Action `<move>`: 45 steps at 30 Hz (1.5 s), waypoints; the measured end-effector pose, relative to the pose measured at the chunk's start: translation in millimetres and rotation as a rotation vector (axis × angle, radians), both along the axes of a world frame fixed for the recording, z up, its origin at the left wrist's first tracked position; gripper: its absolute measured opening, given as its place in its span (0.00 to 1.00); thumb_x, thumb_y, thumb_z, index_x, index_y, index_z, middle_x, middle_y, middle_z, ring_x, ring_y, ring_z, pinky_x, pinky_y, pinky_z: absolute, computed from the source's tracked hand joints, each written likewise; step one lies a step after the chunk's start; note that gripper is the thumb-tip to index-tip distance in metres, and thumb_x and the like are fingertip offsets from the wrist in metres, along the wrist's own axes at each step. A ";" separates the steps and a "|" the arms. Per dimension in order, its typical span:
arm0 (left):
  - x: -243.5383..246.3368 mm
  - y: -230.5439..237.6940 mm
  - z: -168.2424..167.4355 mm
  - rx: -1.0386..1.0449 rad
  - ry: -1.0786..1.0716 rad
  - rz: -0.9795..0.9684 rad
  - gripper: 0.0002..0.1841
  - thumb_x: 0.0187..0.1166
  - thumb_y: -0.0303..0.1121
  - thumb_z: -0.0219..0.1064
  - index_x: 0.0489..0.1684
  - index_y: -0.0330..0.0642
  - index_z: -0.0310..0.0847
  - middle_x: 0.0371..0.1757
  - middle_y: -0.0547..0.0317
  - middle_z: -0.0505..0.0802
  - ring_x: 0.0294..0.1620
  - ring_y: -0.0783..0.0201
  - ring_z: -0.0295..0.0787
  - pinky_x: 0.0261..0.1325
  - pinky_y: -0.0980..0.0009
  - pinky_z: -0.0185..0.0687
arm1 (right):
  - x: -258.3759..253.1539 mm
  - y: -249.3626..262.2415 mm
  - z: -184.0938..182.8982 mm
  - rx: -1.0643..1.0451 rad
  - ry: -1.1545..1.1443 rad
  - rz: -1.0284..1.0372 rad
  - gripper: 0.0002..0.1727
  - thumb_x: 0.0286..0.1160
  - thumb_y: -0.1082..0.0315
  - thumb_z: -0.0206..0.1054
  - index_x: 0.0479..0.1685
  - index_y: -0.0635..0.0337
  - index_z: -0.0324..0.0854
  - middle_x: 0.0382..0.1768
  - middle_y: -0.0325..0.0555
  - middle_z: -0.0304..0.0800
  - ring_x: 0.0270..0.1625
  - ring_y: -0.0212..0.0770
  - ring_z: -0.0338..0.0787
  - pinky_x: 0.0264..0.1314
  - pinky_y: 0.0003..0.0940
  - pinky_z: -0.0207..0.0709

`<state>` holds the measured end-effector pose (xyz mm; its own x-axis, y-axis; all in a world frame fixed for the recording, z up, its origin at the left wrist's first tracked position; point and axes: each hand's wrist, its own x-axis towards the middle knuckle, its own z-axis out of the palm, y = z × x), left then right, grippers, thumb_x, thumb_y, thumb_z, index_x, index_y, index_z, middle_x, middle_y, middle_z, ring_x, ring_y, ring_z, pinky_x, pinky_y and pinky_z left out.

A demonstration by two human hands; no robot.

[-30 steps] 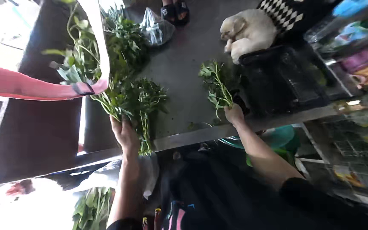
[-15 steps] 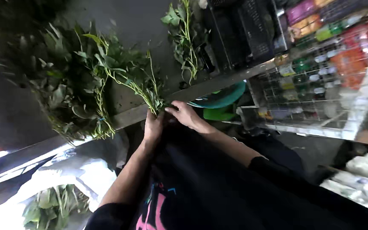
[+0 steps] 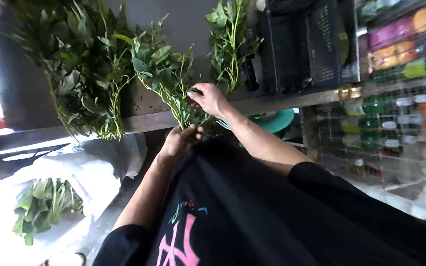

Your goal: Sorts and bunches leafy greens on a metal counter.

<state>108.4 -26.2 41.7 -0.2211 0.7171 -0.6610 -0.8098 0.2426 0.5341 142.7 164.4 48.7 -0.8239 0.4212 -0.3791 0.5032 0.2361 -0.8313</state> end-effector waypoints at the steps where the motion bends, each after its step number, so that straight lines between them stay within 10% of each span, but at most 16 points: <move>1: 6.9 6.0 6.6 0.004 -0.033 0.074 0.11 0.92 0.31 0.52 0.63 0.38 0.75 0.45 0.52 0.93 0.37 0.65 0.91 0.47 0.68 0.90 | 2.8 8.9 5.0 0.027 -0.005 0.082 0.17 0.88 0.60 0.63 0.60 0.62 0.87 0.51 0.53 0.93 0.53 0.43 0.93 0.63 0.45 0.83; 6: 38.5 39.0 23.8 0.084 -0.136 0.315 0.17 0.92 0.33 0.46 0.65 0.35 0.76 0.61 0.42 0.92 0.58 0.51 0.93 0.62 0.54 0.89 | 55.0 46.8 37.6 0.322 0.322 0.104 0.33 0.81 0.48 0.67 0.81 0.58 0.75 0.76 0.53 0.81 0.78 0.45 0.80 0.80 0.45 0.76; 10: 68.7 57.0 18.8 0.102 -0.122 0.396 0.19 0.92 0.38 0.46 0.66 0.37 0.77 0.65 0.43 0.90 0.65 0.48 0.89 0.69 0.50 0.84 | 115.1 55.8 51.5 0.529 0.619 0.078 0.13 0.77 0.62 0.70 0.45 0.64 0.88 0.52 0.54 0.90 0.63 0.48 0.87 0.69 0.46 0.81; 13: 86.7 67.7 11.4 0.094 -0.115 0.433 0.19 0.90 0.41 0.48 0.63 0.40 0.78 0.56 0.48 0.92 0.57 0.54 0.91 0.64 0.53 0.86 | 134.2 52.0 37.5 0.258 0.279 0.269 0.16 0.78 0.52 0.71 0.42 0.57 0.90 0.41 0.42 0.92 0.43 0.34 0.91 0.48 0.35 0.88; 16: 100.0 75.4 3.0 0.101 -0.105 0.439 0.17 0.89 0.40 0.50 0.63 0.41 0.78 0.56 0.49 0.91 0.57 0.54 0.90 0.64 0.52 0.86 | 131.1 52.9 13.7 -0.008 0.017 0.279 0.21 0.76 0.49 0.74 0.53 0.57 0.89 0.45 0.43 0.95 0.45 0.36 0.94 0.54 0.41 0.88; 22: 107.5 72.8 -6.6 0.019 -0.077 0.464 0.20 0.91 0.41 0.49 0.71 0.42 0.76 0.66 0.49 0.89 0.66 0.50 0.87 0.67 0.47 0.84 | 118.1 45.6 -9.4 -0.320 0.018 -0.032 0.18 0.74 0.65 0.77 0.58 0.66 0.86 0.50 0.51 0.94 0.51 0.39 0.93 0.60 0.39 0.87; 27: 105.1 59.9 -13.7 0.078 -0.172 0.547 0.20 0.93 0.39 0.45 0.69 0.38 0.75 0.66 0.42 0.88 0.64 0.47 0.89 0.66 0.50 0.86 | 103.1 44.8 -2.8 -0.559 0.055 0.007 0.18 0.81 0.70 0.68 0.68 0.65 0.79 0.45 0.48 0.95 0.38 0.37 0.92 0.40 0.31 0.85; 31: 103.4 46.9 -15.1 -0.041 -0.095 0.413 0.20 0.93 0.40 0.48 0.69 0.35 0.77 0.60 0.43 0.92 0.58 0.51 0.93 0.63 0.55 0.88 | 88.7 41.2 1.6 -0.471 0.000 0.275 0.20 0.86 0.66 0.64 0.74 0.60 0.77 0.50 0.48 0.94 0.40 0.36 0.91 0.42 0.31 0.84; 37: 90.0 34.0 0.0 -0.187 0.046 0.142 0.21 0.95 0.42 0.48 0.67 0.33 0.75 0.48 0.44 0.96 0.47 0.53 0.96 0.56 0.58 0.91 | 69.9 18.0 -16.1 -0.445 0.039 0.314 0.21 0.85 0.71 0.62 0.76 0.64 0.75 0.64 0.54 0.89 0.62 0.39 0.90 0.70 0.38 0.82; 45: 35.8 4.7 -2.8 0.063 -0.151 0.172 0.21 0.94 0.40 0.45 0.69 0.39 0.78 0.65 0.48 0.91 0.64 0.53 0.90 0.68 0.52 0.85 | 92.3 -26.2 27.0 0.052 0.300 -0.072 0.24 0.81 0.65 0.67 0.70 0.64 0.64 0.46 0.49 0.88 0.42 0.40 0.92 0.42 0.38 0.90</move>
<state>144.2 -21.6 38.9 -0.2458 0.7182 -0.6510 -0.9082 0.0641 0.4137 235.0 138.2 75.7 -0.8633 0.4948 -0.0993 0.2537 0.2554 -0.9329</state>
